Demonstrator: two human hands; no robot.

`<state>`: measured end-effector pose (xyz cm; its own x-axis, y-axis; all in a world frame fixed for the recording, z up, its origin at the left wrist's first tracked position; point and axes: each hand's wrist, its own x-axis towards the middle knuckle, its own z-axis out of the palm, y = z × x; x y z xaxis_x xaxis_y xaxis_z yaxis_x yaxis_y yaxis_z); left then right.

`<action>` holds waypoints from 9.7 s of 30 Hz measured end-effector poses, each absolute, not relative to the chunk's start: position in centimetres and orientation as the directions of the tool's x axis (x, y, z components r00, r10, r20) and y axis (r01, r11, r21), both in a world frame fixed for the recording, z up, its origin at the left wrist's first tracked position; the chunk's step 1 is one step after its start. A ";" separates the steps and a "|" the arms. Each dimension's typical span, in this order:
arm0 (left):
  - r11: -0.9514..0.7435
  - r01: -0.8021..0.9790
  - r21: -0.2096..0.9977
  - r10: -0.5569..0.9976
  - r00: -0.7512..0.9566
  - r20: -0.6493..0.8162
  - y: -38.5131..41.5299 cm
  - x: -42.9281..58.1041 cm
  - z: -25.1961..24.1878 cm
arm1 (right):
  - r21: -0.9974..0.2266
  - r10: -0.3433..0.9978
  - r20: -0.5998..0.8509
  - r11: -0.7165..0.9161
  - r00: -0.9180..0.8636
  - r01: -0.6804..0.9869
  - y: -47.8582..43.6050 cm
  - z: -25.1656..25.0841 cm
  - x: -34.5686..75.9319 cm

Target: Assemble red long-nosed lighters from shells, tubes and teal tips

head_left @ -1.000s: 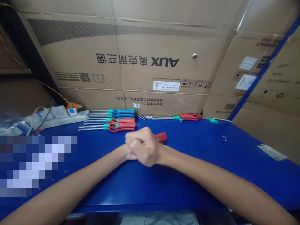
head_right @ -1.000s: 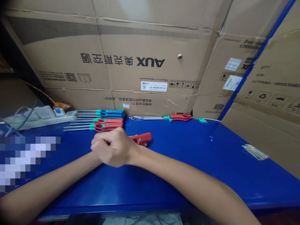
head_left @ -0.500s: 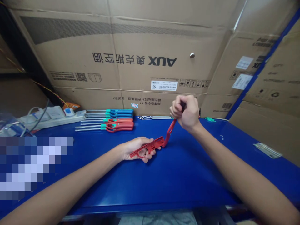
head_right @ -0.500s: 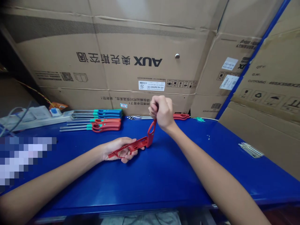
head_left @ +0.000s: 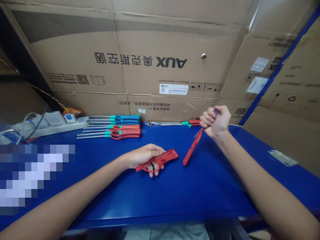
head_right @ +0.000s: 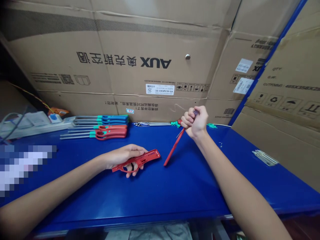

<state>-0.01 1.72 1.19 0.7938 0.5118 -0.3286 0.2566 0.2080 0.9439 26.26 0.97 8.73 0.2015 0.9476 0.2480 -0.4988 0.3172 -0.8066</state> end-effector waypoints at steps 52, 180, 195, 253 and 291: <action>-0.812 0.458 0.362 0.573 0.504 0.646 0.1 -0.4 1.2 | -0.769 0.963 0.034 0.196 0.268 -0.608 2.0 4.7 23.8; -0.830 0.465 0.308 0.543 0.800 0.256 0.5 -0.2 0.4 | -0.849 0.993 0.117 0.106 0.011 -0.517 -0.9 4.8 16.2; -0.823 0.472 0.318 0.552 0.797 0.246 0.6 -0.1 0.3 | -0.887 0.993 0.121 0.103 -0.013 -0.450 -0.4 5.0 14.4; -0.810 0.450 0.377 0.554 0.797 0.239 0.6 0.2 0.0 | -0.859 0.995 -0.091 -0.095 -0.033 -0.504 3.7 2.1 15.8; -0.818 0.434 0.377 0.537 0.811 0.231 0.6 0.3 0.2 | -0.984 0.982 -0.174 -0.175 -0.069 -0.017 4.5 0.9 18.8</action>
<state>0.29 0.61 0.24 0.8114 0.5369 0.2310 0.4342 -0.8183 0.3767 18.82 4.50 0.95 -0.0690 0.9823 -0.1739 -0.0166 -0.1754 -0.9844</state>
